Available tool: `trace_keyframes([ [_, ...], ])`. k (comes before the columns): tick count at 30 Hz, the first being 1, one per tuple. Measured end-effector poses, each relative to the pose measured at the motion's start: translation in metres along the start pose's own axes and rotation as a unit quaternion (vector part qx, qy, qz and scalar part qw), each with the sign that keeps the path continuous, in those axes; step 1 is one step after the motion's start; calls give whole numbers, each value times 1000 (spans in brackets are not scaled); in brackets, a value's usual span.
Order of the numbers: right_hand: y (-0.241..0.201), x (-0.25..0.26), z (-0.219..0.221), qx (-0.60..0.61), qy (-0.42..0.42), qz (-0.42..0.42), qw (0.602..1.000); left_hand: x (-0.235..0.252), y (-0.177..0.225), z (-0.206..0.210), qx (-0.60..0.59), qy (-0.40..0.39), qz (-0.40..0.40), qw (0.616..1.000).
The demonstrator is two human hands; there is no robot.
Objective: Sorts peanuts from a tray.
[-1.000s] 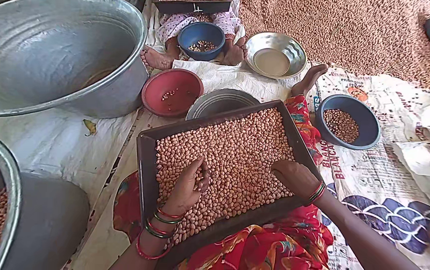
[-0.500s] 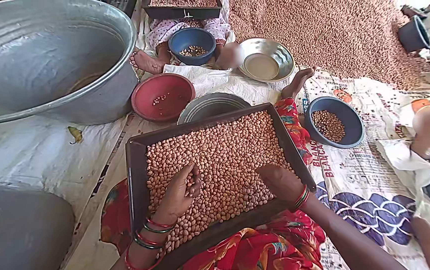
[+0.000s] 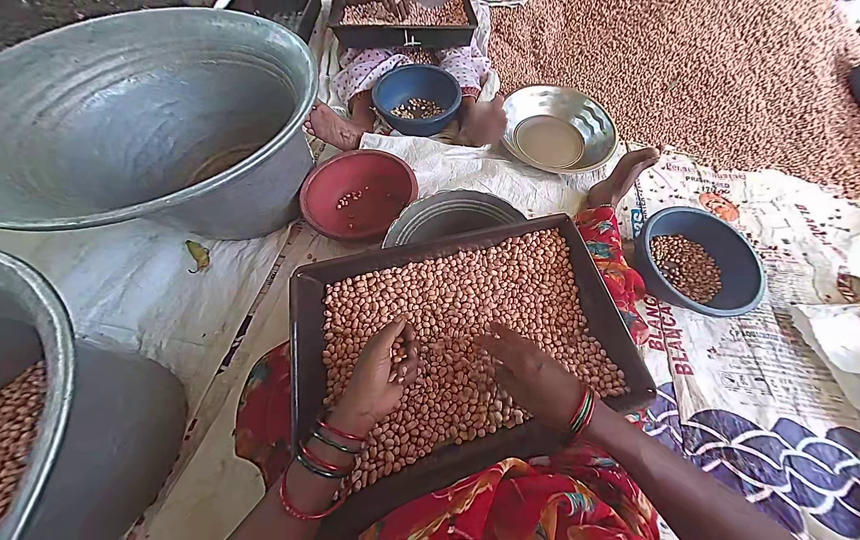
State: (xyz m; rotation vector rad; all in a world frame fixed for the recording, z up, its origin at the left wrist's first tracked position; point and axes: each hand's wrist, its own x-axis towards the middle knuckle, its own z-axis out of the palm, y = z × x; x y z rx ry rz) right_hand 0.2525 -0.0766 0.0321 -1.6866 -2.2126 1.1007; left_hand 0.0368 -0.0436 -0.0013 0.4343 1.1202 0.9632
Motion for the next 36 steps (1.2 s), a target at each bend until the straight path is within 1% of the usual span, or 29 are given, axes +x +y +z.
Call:
trace_keyframes([
  [2,6,7,-22,14,69,20,997,0,1,-2,-4,2,-2,1000],
  [4,26,19,-46,32,148,54,987,1,4,-2,-18,2,1,1000],
  [6,47,31,-67,51,206,87,973,2,7,-1,-27,5,3,1000],
  [8,60,44,-81,64,225,132,963,2,9,-1,-36,2,5,999],
  [10,73,61,-86,78,221,160,959,2,10,-1,-39,-1,7,999],
  [12,78,80,-83,101,223,183,952,1,10,-2,-38,1,10,999],
  [14,72,95,-74,121,231,190,947,0,10,-2,-40,2,12,999],
  [15,64,99,-67,127,211,182,952,0,11,-2,-41,2,13,999],
  [16,51,99,-59,120,174,165,963,0,11,-2,-41,3,14,999],
  [18,21,91,-45,98,49,96,989,2,11,-3,-44,1,19,999],
  [19,7,85,-42,101,-17,64,993,3,11,-4,-45,3,21,999],
  [20,-1,79,-40,113,-56,34,991,3,10,-4,-46,8,22,999],
  [21,-4,72,-41,115,-55,8,992,4,9,-5,-48,16,21,998],
  [22,-1,66,-44,100,-26,-11,995,4,9,-7,-49,23,19,998],
  [23,7,60,-48,82,20,-15,996,4,10,-8,-51,28,18,998],
  [24,16,54,-52,58,59,2,997,3,10,-9,-51,28,18,998],
  [26,36,37,-64,-16,79,84,993,3,12,-9,-52,18,23,998],
  [28,49,17,-67,-107,29,195,975,4,13,-7,-54,10,25,998],
  [29,53,6,-63,-132,0,239,962,4,14,-7,-55,7,24,998],
  [31,54,-14,-42,-148,-50,274,949,6,14,-7,-59,2,25,998],
  [33,35,-27,-16,-136,-85,238,958,7,14,-6,-59,3,27,998],
  [34,21,-32,-7,-123,-104,195,968,7,13,-6,-56,5,28,998],
  [35,13,-36,0,-101,-98,130,982,7,13,-6,-55,8,28,998],
  [36,10,-36,7,-77,-60,59,993,7,13,-6,-53,10,28,998],
])
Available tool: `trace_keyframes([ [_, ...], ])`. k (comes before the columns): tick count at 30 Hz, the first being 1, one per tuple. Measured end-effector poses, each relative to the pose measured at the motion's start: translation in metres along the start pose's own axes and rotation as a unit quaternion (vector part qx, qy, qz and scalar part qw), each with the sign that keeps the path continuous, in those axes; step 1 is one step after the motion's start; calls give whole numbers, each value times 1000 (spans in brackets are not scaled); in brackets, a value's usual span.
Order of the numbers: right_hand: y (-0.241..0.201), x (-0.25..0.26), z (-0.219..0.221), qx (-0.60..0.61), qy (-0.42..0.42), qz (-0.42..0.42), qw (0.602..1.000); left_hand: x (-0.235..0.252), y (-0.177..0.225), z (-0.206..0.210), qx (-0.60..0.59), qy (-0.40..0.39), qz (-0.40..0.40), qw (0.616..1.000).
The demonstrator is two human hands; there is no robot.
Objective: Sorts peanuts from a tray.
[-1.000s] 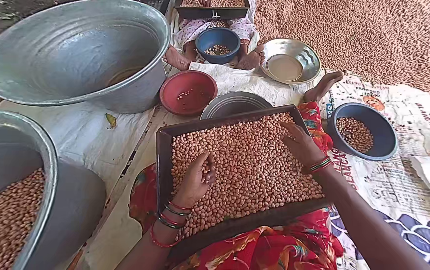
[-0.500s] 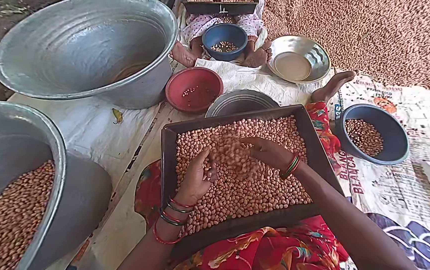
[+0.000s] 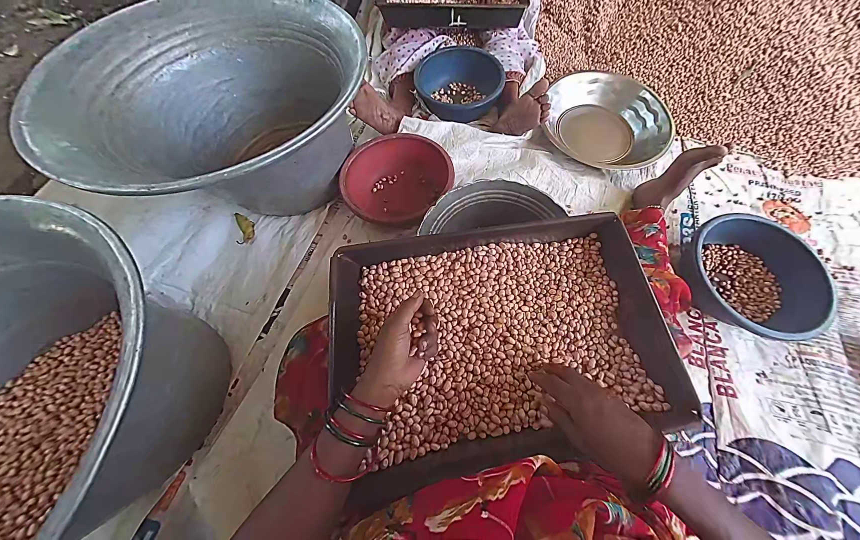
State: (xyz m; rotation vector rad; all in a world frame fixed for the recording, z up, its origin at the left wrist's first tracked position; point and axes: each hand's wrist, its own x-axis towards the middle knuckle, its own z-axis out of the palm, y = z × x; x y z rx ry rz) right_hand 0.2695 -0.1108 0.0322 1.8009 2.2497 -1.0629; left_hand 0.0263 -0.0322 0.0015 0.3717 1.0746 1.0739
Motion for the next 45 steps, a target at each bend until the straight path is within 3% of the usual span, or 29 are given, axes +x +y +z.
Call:
trace_keyframes([
  [3,2,20,-4,21,169,-113,979,-2,-1,-2,4,10,0,1000],
  [5,8,42,-20,17,238,-113,965,-3,-1,-3,-2,14,1,1000],
  [8,18,80,-37,8,265,-62,962,-4,-1,-3,2,12,1,1000],
  [16,19,138,-33,-141,215,3,966,-3,1,-5,-8,1,1,1000],
  [22,19,131,-38,-92,226,15,970,-2,2,-4,-5,-19,-3,1000],
  [25,14,120,-38,-40,232,-27,972,-2,2,-5,-9,-16,-3,1000],
  [27,6,108,-38,-8,191,-68,979,-3,2,-4,-8,-13,-5,1000],
  [30,-8,86,-30,-12,61,-114,992,-3,4,-3,-7,-12,-7,1000],
  [33,-17,71,-11,-90,-31,-123,988,-3,3,-4,-4,-15,-9,1000],
  [34,-18,69,-3,-123,-28,-124,984,-3,3,-4,-5,-16,-8,1000],
  [38,-5,68,29,-184,149,-196,952,-3,2,-6,-5,-23,0,1000],
  [42,-2,72,33,-154,231,-217,936,-4,4,-6,21,-37,-23,999],
  [45,-25,74,18,-106,322,-279,898,-7,3,-7,91,-100,-75,988],
])
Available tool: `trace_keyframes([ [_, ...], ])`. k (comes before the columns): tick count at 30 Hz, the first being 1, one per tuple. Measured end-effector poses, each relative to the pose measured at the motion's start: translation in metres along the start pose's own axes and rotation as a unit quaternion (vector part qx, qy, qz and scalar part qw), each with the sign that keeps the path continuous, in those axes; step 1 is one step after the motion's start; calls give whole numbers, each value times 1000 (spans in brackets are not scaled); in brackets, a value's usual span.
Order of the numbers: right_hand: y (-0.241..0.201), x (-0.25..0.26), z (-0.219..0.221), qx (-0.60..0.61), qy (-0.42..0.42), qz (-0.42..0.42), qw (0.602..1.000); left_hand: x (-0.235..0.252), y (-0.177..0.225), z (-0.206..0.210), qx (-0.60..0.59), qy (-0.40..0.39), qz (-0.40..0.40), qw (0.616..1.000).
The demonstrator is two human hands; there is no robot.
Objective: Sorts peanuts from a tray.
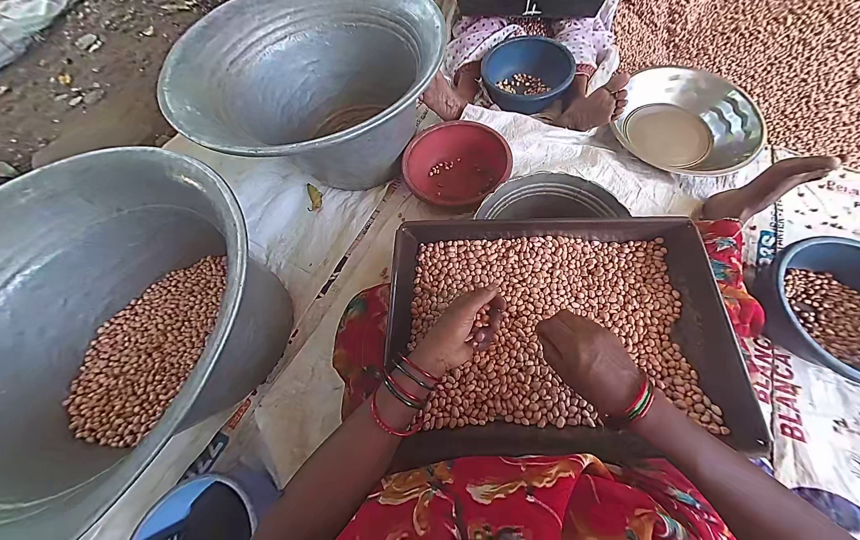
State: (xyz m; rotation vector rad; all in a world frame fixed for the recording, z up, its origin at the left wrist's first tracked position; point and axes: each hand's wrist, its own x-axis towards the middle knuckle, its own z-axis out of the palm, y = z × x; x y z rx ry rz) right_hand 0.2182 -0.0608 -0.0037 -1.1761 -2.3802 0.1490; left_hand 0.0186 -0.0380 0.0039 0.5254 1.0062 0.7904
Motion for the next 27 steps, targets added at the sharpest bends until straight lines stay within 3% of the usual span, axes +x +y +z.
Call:
trace_keyframes([
  [3,-21,27,-16,43,43,-40,997,-1,-3,2,4,-53,-65,996],
  [6,-11,41,-29,51,53,-6,997,-1,-4,-3,-34,-63,-48,996],
  [10,55,29,-63,57,-17,217,974,-3,6,-4,-94,25,19,995],
  [12,86,12,-69,30,-88,336,937,-2,9,-4,-125,39,41,991],
  [14,97,-4,-63,12,-168,397,902,-2,11,-3,-141,50,54,987],
  [17,48,-13,-38,28,-242,378,893,-1,11,-1,-142,64,67,985],
  [21,-37,-31,5,57,-175,199,962,3,6,-1,-128,89,70,985],
  [23,-41,-22,3,105,-157,148,971,3,4,-1,-119,100,73,985],
  [27,14,9,-43,141,-71,239,958,2,0,-2,-105,105,74,986],
])
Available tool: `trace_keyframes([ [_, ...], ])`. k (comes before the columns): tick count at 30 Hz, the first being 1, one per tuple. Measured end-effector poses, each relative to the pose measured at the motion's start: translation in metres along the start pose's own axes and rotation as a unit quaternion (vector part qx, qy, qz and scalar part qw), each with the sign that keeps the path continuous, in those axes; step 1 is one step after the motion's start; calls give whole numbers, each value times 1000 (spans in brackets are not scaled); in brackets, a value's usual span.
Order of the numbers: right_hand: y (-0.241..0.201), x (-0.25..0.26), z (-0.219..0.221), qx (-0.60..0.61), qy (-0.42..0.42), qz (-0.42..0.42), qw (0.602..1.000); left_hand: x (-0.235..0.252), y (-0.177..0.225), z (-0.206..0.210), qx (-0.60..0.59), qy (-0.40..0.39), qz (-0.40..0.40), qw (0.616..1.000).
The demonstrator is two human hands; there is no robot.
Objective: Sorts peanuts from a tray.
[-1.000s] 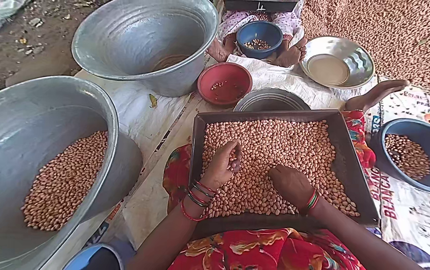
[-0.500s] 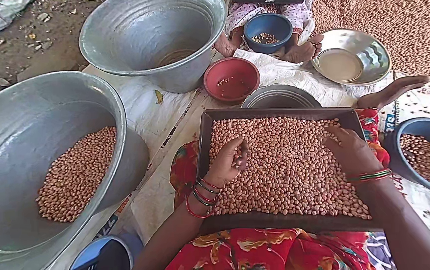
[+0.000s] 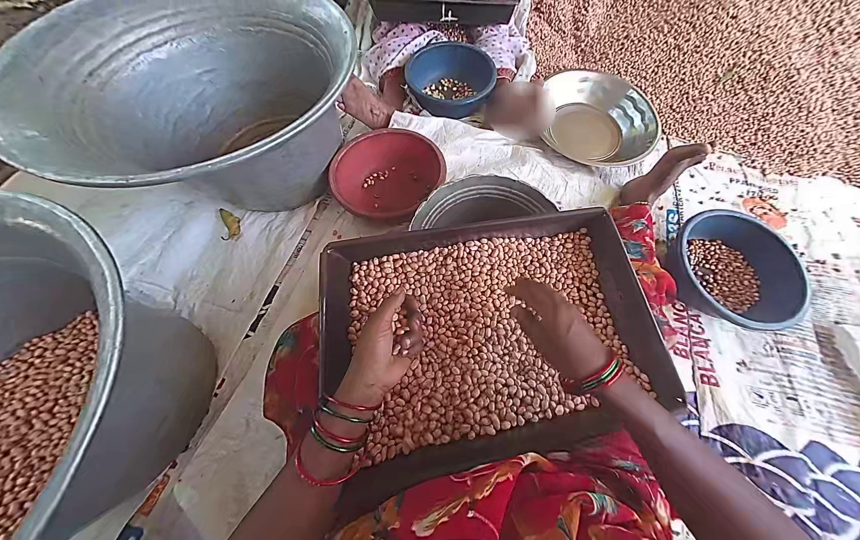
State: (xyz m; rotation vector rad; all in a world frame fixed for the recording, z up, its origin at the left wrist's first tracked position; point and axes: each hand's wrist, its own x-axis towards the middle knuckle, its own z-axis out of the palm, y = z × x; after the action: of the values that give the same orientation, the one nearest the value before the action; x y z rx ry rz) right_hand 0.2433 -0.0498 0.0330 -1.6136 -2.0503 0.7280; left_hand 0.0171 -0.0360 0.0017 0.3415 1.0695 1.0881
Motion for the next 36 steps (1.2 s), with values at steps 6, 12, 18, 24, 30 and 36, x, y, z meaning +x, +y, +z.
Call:
trace_keyframes([
  [6,57,39,-66,22,60,151,986,2,-2,5,18,-2,2,1000],
  [12,49,100,-9,-9,-45,145,988,1,-4,3,10,0,14,1000],
  [18,-29,14,70,-63,-160,-66,983,2,-1,1,4,8,38,999],
  [24,26,-22,8,-85,50,8,995,4,-1,2,12,-4,29,999],
  [30,72,-35,-54,-117,6,179,977,4,-4,3,21,-10,35,999],
  [36,64,-19,-27,-103,-33,136,985,4,-5,4,25,4,26,999],
])
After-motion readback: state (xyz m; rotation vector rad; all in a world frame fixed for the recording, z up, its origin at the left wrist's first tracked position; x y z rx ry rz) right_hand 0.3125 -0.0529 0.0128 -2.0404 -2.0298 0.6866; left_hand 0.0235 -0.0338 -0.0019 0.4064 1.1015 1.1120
